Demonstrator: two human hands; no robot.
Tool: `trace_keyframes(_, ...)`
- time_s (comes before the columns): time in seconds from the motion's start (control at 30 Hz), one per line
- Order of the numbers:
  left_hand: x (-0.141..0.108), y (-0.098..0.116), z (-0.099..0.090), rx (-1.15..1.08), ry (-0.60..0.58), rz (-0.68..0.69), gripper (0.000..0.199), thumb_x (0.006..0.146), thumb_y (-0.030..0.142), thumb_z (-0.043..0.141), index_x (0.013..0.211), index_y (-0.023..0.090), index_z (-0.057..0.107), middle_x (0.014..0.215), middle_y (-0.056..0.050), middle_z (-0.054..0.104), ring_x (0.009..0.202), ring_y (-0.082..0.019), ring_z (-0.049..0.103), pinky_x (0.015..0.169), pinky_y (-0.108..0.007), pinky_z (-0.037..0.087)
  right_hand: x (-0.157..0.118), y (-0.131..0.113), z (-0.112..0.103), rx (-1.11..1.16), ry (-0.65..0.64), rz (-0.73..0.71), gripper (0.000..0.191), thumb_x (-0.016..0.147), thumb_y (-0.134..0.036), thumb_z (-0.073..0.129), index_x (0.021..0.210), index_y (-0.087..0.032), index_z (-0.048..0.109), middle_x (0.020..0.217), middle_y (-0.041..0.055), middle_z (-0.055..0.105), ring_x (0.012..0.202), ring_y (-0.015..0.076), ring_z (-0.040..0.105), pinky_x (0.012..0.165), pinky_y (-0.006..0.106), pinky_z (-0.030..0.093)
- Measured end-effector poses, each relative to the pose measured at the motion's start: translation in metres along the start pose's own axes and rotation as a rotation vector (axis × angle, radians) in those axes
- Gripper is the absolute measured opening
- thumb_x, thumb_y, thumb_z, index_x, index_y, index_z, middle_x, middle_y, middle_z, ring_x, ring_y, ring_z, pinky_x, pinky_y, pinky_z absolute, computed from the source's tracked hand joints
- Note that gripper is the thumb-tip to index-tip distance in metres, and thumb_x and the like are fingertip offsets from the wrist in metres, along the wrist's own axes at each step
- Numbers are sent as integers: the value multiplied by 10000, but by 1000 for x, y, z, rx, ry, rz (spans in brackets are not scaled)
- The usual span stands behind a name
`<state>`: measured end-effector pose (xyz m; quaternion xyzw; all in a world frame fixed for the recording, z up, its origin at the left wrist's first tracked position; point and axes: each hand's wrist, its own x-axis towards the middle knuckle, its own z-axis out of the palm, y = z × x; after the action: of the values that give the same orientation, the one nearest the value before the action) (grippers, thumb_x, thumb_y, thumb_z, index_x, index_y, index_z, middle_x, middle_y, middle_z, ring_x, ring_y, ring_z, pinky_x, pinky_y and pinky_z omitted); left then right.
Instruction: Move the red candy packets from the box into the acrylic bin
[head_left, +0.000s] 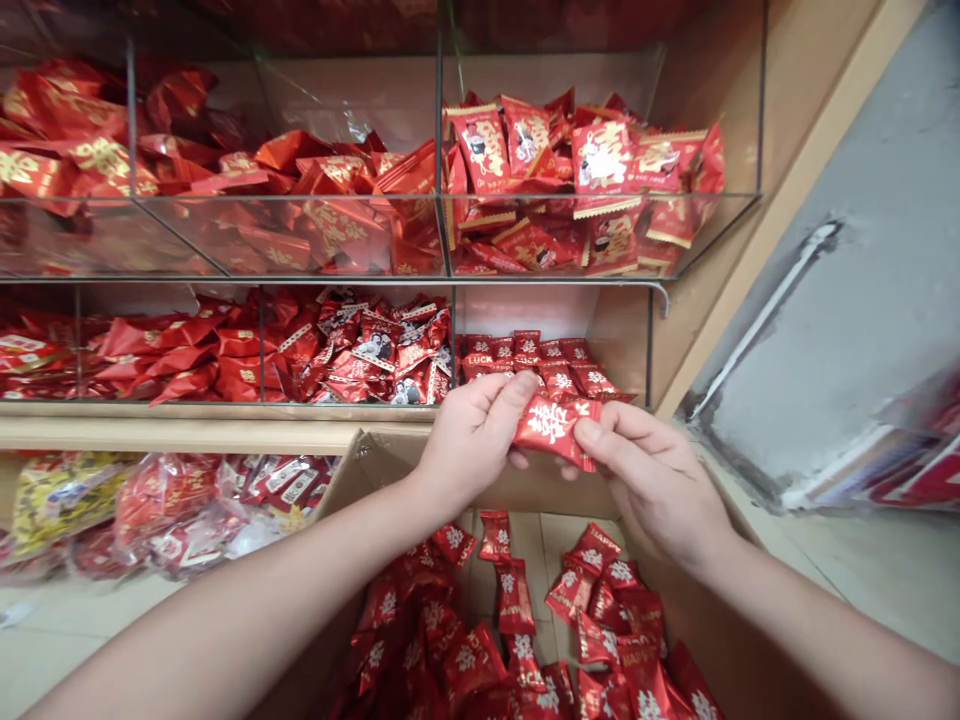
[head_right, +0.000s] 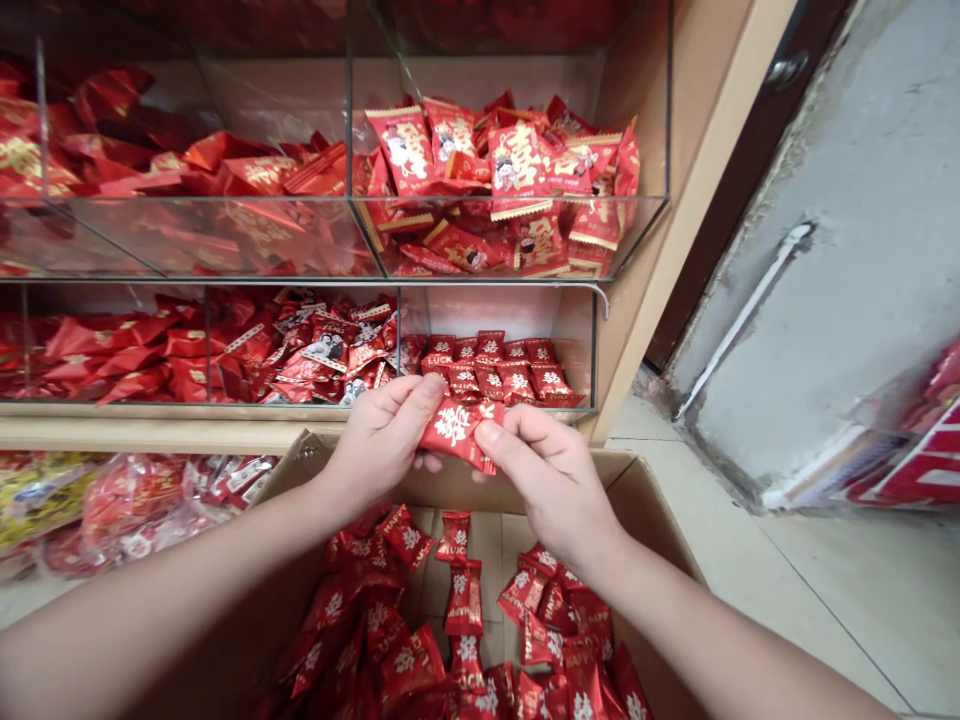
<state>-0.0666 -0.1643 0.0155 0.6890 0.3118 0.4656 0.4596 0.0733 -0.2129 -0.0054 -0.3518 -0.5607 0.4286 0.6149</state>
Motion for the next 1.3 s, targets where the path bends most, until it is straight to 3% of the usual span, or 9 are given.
trace_keyframes(0.1,1,2,-2,37,14,-16,349,808,429,436,602,149,467,470,53,486,328,-41,464,292,-125,351,1,0,0,41,-44,67,214,781,-288,541,604,-175,505,593,-23,559,573,96,524,578,230,414)
trace_keyframes(0.4,-1,4,-8,441,-73,169,371,821,386,425,542,146,473,434,48,417,401,-56,417,394,-167,331,0,-6,-8,-419,-113,-8,138,770,-283,540,881,-203,562,700,-21,566,578,92,509,523,200,414)
trace_keyframes(0.6,-4,4,-7,551,-150,339,336,840,310,411,548,151,460,489,54,393,466,-56,376,449,-171,309,-1,-5,-13,-629,-257,-152,97,825,-270,418,806,-206,489,700,-25,505,617,105,461,551,218,387)
trace_keyframes(0.7,-6,4,-5,541,-154,354,329,850,308,392,574,149,476,503,51,411,472,-57,391,459,-173,315,-2,-4,-14,-708,-231,-220,109,821,-270,399,780,-203,474,689,-22,501,640,119,464,584,235,382)
trace_keyframes(0.97,-5,4,-6,554,-123,311,326,846,330,384,582,164,481,505,42,422,477,-71,392,474,-189,316,-3,-1,-10,-686,-171,-173,120,825,-267,407,771,-209,498,680,-18,518,643,125,478,584,231,375)
trace_keyframes(1.17,1,1,-9,497,-57,173,404,861,415,307,553,173,407,489,41,388,487,-86,388,476,-198,308,-3,4,-10,-546,-182,-33,303,869,-382,350,658,-193,459,586,-21,464,542,103,444,504,219,359)
trace_keyframes(1.3,4,0,-11,562,-69,180,403,861,409,314,538,171,362,518,44,361,507,-85,361,495,-200,298,-5,6,-8,-496,-145,-6,338,857,-385,388,587,-186,437,521,-35,438,477,83,411,443,205,327)
